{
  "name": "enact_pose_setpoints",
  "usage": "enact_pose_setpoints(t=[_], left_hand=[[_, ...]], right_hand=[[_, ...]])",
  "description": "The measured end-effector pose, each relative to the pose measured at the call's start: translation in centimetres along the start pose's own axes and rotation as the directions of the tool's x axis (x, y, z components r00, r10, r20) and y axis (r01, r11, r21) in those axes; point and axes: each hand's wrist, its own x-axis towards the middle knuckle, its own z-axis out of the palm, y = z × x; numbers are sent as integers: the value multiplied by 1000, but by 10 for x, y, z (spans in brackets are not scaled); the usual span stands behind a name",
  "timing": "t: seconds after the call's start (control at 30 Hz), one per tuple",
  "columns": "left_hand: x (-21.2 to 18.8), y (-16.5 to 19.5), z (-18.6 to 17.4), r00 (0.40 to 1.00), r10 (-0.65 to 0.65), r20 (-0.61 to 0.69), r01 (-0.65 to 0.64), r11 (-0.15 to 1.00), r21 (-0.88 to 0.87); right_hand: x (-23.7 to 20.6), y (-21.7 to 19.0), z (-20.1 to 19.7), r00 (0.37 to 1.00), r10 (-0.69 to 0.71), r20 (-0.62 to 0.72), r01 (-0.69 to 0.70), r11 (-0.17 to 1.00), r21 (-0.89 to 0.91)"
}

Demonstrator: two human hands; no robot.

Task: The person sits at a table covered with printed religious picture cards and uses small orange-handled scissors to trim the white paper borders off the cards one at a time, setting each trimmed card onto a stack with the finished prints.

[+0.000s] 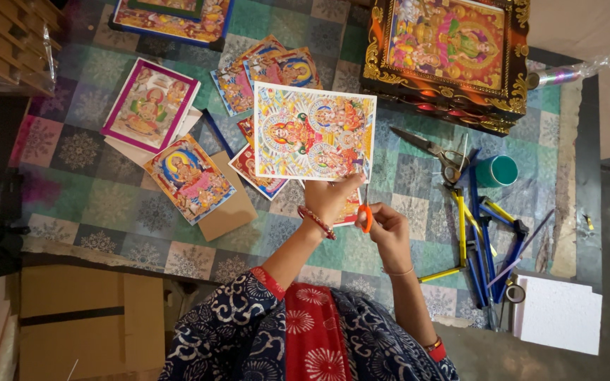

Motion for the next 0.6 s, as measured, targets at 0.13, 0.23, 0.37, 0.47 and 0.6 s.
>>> enact_pose_setpoints(t=[0.13, 0.23, 0.37, 0.47, 0.6], left_hand=[[-1, 3, 0, 1000, -21, -9, 21, 999, 26], [0, 4, 2, 1000, -17, -9, 17, 1000, -5], [-1, 6, 1, 1000, 11, -9, -11, 997, 75], [-4, 7, 1, 998, 62, 20, -63, 994, 86], [-5, 8, 2, 999, 32, 18, -33, 994, 101]], right_hand=[[1, 1, 1, 997, -78, 28, 77, 997, 5], [0, 0, 1, 999, -39, 3, 39, 999, -23], [-1, -5, 2, 998, 49, -34, -49, 999, -1], [-1, -10, 1, 1000, -1, -3, 1, 1000, 10], [1, -13, 2, 999, 21, -26, -21, 1000, 21]])
